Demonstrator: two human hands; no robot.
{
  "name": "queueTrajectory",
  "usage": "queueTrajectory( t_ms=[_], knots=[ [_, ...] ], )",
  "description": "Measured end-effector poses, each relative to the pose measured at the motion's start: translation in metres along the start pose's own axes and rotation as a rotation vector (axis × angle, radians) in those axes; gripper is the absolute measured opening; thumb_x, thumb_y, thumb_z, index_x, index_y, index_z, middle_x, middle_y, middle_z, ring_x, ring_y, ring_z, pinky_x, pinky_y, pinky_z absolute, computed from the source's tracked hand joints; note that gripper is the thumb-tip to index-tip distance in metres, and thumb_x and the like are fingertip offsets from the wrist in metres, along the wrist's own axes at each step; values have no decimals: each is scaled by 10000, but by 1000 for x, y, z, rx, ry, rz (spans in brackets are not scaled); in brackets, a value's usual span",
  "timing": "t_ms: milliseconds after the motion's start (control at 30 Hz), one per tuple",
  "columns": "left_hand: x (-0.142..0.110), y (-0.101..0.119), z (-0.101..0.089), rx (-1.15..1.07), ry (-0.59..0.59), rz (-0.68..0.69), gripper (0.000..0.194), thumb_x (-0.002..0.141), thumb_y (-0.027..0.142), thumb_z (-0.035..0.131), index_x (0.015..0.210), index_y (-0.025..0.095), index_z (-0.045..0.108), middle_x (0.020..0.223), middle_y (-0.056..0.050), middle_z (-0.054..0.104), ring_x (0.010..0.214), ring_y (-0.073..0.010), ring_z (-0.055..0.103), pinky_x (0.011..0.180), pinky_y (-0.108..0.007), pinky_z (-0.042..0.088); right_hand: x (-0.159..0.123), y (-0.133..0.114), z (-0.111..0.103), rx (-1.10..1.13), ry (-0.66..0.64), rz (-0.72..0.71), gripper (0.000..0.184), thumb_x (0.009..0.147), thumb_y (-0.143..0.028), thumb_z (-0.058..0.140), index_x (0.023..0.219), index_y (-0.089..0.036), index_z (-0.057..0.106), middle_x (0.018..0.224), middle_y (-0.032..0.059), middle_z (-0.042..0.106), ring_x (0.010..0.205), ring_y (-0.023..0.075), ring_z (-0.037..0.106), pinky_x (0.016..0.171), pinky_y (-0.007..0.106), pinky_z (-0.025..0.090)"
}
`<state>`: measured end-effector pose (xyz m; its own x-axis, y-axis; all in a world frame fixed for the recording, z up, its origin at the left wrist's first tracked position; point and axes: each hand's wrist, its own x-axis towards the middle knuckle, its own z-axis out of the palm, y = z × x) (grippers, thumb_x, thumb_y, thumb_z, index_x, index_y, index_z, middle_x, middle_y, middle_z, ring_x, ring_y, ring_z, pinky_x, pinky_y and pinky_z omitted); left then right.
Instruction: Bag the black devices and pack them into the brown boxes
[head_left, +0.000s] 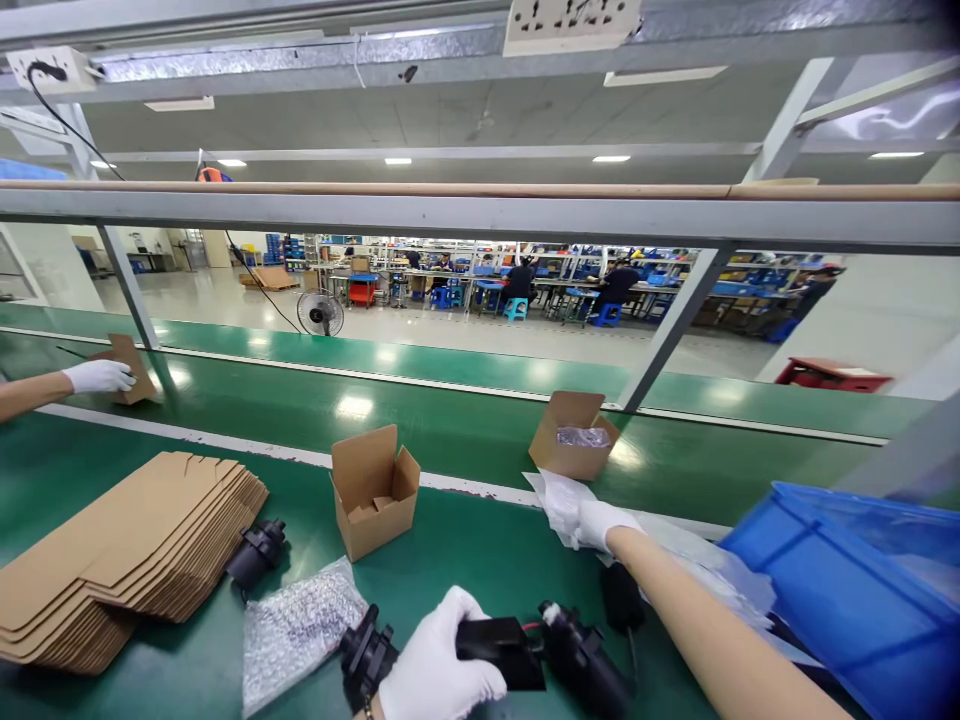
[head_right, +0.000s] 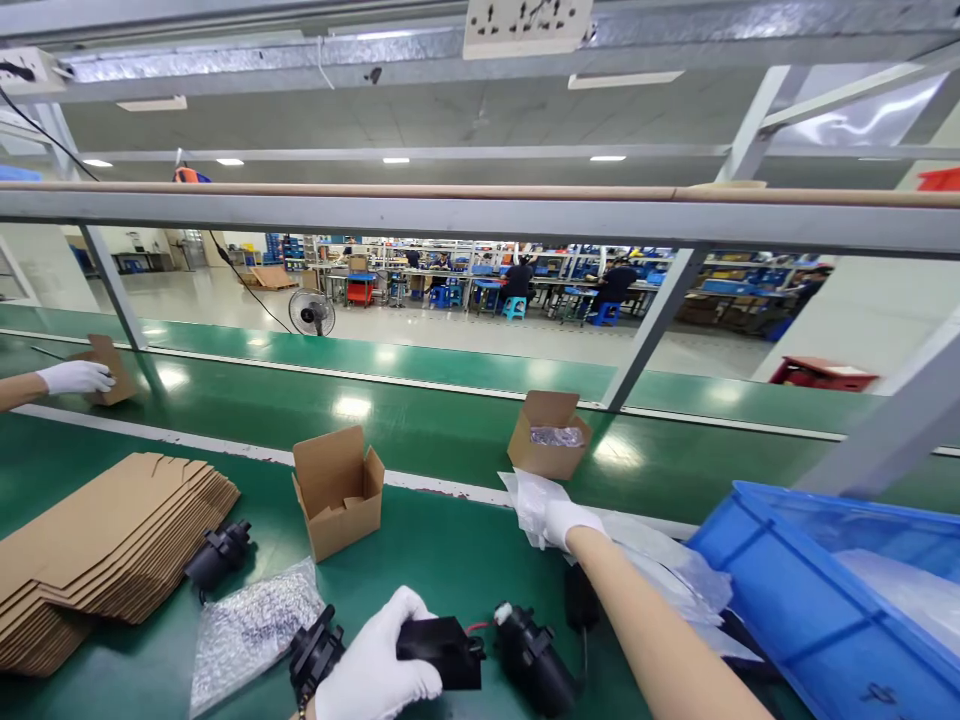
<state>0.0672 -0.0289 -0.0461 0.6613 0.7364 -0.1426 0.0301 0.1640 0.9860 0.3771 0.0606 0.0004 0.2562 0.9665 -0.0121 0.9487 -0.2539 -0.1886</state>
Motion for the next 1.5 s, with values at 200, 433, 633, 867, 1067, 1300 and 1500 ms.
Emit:
queueTrajectory(
  t_ms=[200, 433, 633, 867, 1067, 1300, 1500],
  knots=[
    [2, -8, 1, 17, 63, 12, 294, 616, 136, 596, 824, 222, 407, 672, 87, 414, 562, -80, 357, 520, -206, 320, -4, 22, 12, -84, 21, 83, 238, 942, -352, 581, 1100, -178, 618, 1090, 56, 643, 908, 168, 637, 799, 361, 546],
    [0, 5, -9, -191, 192, 113, 273, 668, 221, 614, 874, 192, 437, 790, 31, 469, 643, -108, 488, 468, -205, 423, -43, -32, 36, -54, 285, -78, 289, 961, -266, 401, 971, -154, 667, 895, 144, 698, 844, 269, 668, 726, 352, 459],
    [-2, 11, -12, -260, 274, 164, 327, 724, 243, 593, 1008, 137, 470, 884, -52, 578, 734, -169, 620, 493, -222, 469, -90, -86, 92, 170, 313, -273, 164, 862, -289, 548, 942, -226, 676, 788, 63, 731, 684, 203, 686, 589, 267, 476],
    [1, 0, -11, -209, 171, 126, 321, 660, 196, 643, 943, 138, 503, 843, -10, 529, 646, -119, 568, 415, -184, 457, -87, -83, 75, 405, 510, -260, 276, 922, -370, 455, 841, -181, 638, 788, 86, 715, 718, 230, 690, 648, 326, 511],
    [1, -4, -14, -356, 236, 100, 993, 652, 202, 666, 1495, 137, 144, 942, -53, 589, 711, -164, 624, 450, -208, 500, -111, -97, 61, 563, 524, -508, 279, 939, -418, 493, 846, -207, 651, 802, 43, 686, 743, 174, 659, 708, 279, 515],
    [-2, 5, -12, -311, 221, 141, 595, 699, 197, 654, 1282, 144, 552, 1217, -121, 613, 875, -204, 641, 491, -192, 515, -144, -105, 34, 706, 260, -613, 272, 964, -296, 498, 706, -227, 548, 643, -26, 570, 588, 126, 561, 587, 242, 449],
    [-3, 3, -9, -343, 284, 140, 710, 723, 184, 660, 1391, 196, 421, 1083, -72, 653, 751, -147, 617, 560, -234, 534, -152, -109, 23, 463, 59, -689, 276, 983, -244, 440, 728, -228, 544, 596, -46, 603, 570, 118, 579, 578, 239, 423]
  ],
)
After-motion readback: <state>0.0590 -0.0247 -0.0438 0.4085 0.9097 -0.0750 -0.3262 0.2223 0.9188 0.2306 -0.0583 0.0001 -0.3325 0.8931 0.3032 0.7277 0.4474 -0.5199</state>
